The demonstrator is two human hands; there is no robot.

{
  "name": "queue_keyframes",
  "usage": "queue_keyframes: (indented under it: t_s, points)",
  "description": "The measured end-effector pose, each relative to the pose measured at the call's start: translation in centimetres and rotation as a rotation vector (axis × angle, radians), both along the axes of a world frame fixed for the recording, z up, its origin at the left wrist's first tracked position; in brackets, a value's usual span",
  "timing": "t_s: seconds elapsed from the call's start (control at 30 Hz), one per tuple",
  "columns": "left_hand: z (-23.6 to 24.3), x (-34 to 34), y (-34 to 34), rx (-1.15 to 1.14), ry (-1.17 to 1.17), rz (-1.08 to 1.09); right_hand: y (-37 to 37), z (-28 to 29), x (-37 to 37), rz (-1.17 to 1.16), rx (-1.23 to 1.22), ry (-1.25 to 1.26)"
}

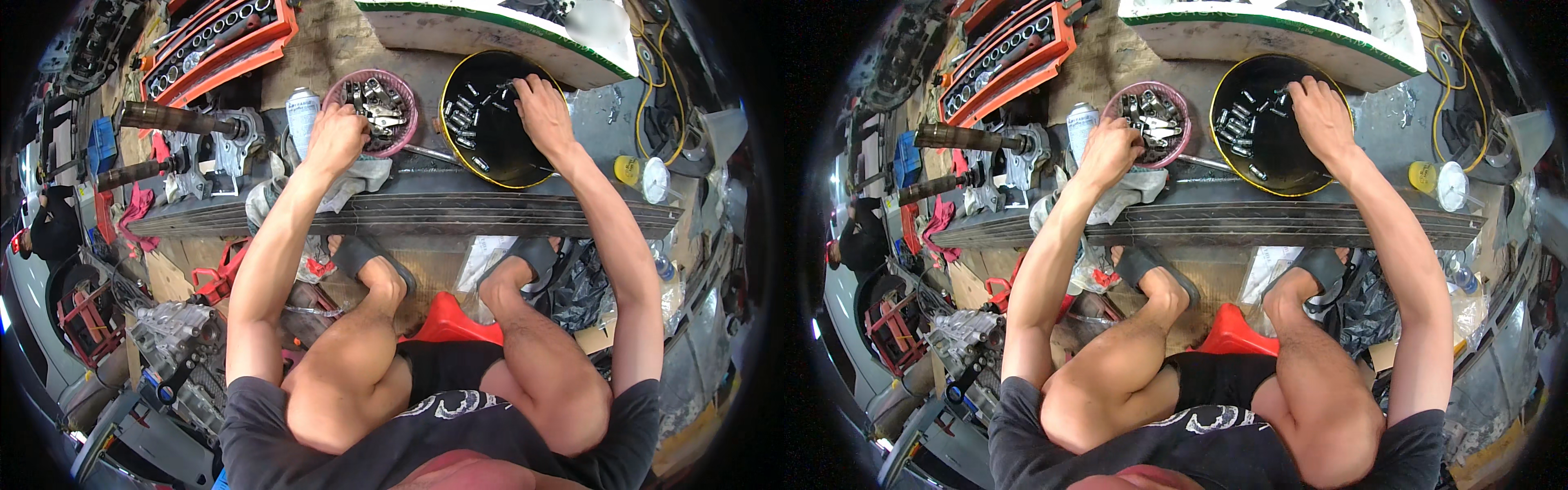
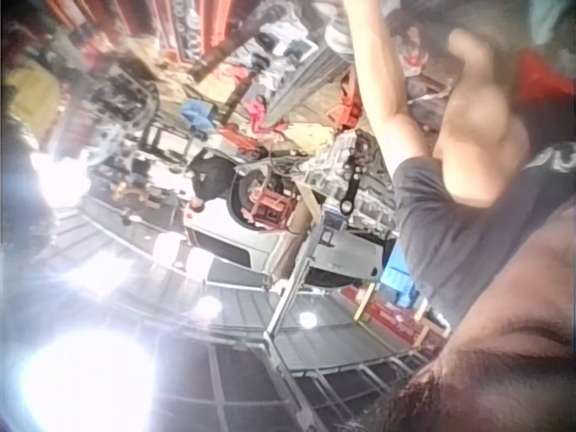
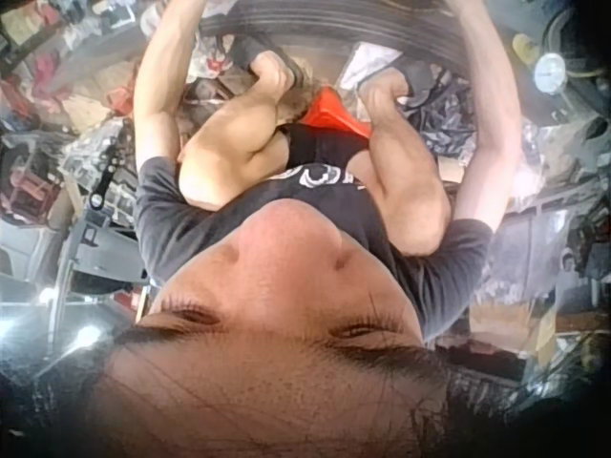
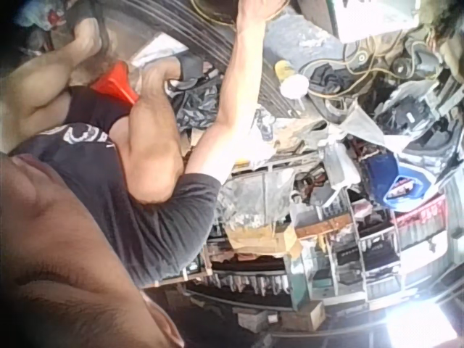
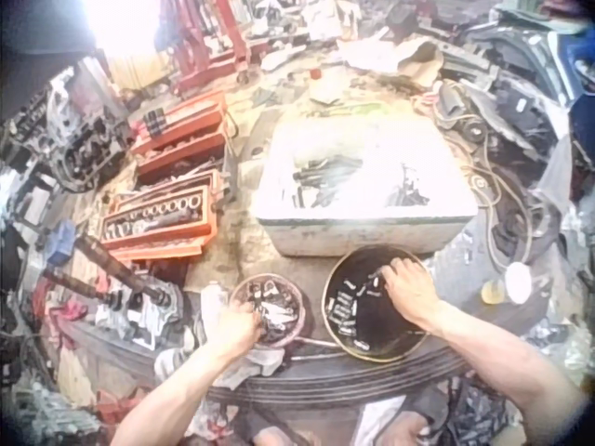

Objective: The person cleans rocker arms by dipping them into a bowl of lubricant, rubbing them by hand, and placing them into a small basket.

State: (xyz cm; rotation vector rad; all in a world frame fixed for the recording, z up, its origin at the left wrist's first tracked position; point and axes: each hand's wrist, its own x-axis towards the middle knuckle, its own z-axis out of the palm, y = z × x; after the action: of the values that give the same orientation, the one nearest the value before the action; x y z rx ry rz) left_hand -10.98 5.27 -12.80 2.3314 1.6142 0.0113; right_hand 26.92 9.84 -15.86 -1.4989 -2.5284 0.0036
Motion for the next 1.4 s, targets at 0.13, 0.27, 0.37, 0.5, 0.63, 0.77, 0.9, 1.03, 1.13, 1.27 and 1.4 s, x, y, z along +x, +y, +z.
queue_keyframes:
  t_s: [0.13,0.27,0.37,0.5,0.63,0.77,0.9,1.03,1.13,1.27,1.4]
  points:
    - [-0.4,0.8,-0.1,-0.094,0.052,-0.041,-0.8,0.7,-0.3,-0.028,-0.065,0.084]
    - [-0.9,1.0,-0.1,-0.117,0.047,-0.038,-1.2,0.8,-0.6,-0.090,-0.253,0.120]
    - [-0.9,1.4,0.1,-0.115,0.036,-0.048,-1.3,0.4,-0.2,-0.121,-0.332,0.143]
    - [-1.0,1.2,-0.3,-0.114,-0.010,-0.097,-1.6,0.7,-0.4,-0.135,-0.402,0.150]
    - [-1.3,1.1,-0.1,-0.107,-0.028,-0.135,-1.5,0.4,-0.1,-0.116,-0.392,0.176]
    - [-1.2,1.5,0.3,-0.104,-0.008,-0.124,-1.4,-0.1,-0.4,-0.107,-0.382,0.175]
    - [-1.1,1.5,0.8,-0.041,-0.027,-0.065,-1.4,-0.2,-1.4,-0.104,-0.378,0.137]
    - [-0.7,1.5,1.2,0.040,-0.057,-0.019,-1.2,-0.5,-2.0,-0.121,-0.353,0.076]
    - [-0.6,1.7,1.0,0.041,-0.064,0.004,-1.2,-1.1,-1.9,-0.113,-0.324,0.060]
    - [0.0,2.7,1.0,0.064,-0.081,0.001,-1.6,-2.2,-1.0,-0.089,-0.273,0.074]
    - [0.3,2.7,0.9,0.089,-0.087,0.010,-1.9,-1.5,-1.1,-0.118,-0.306,0.105]
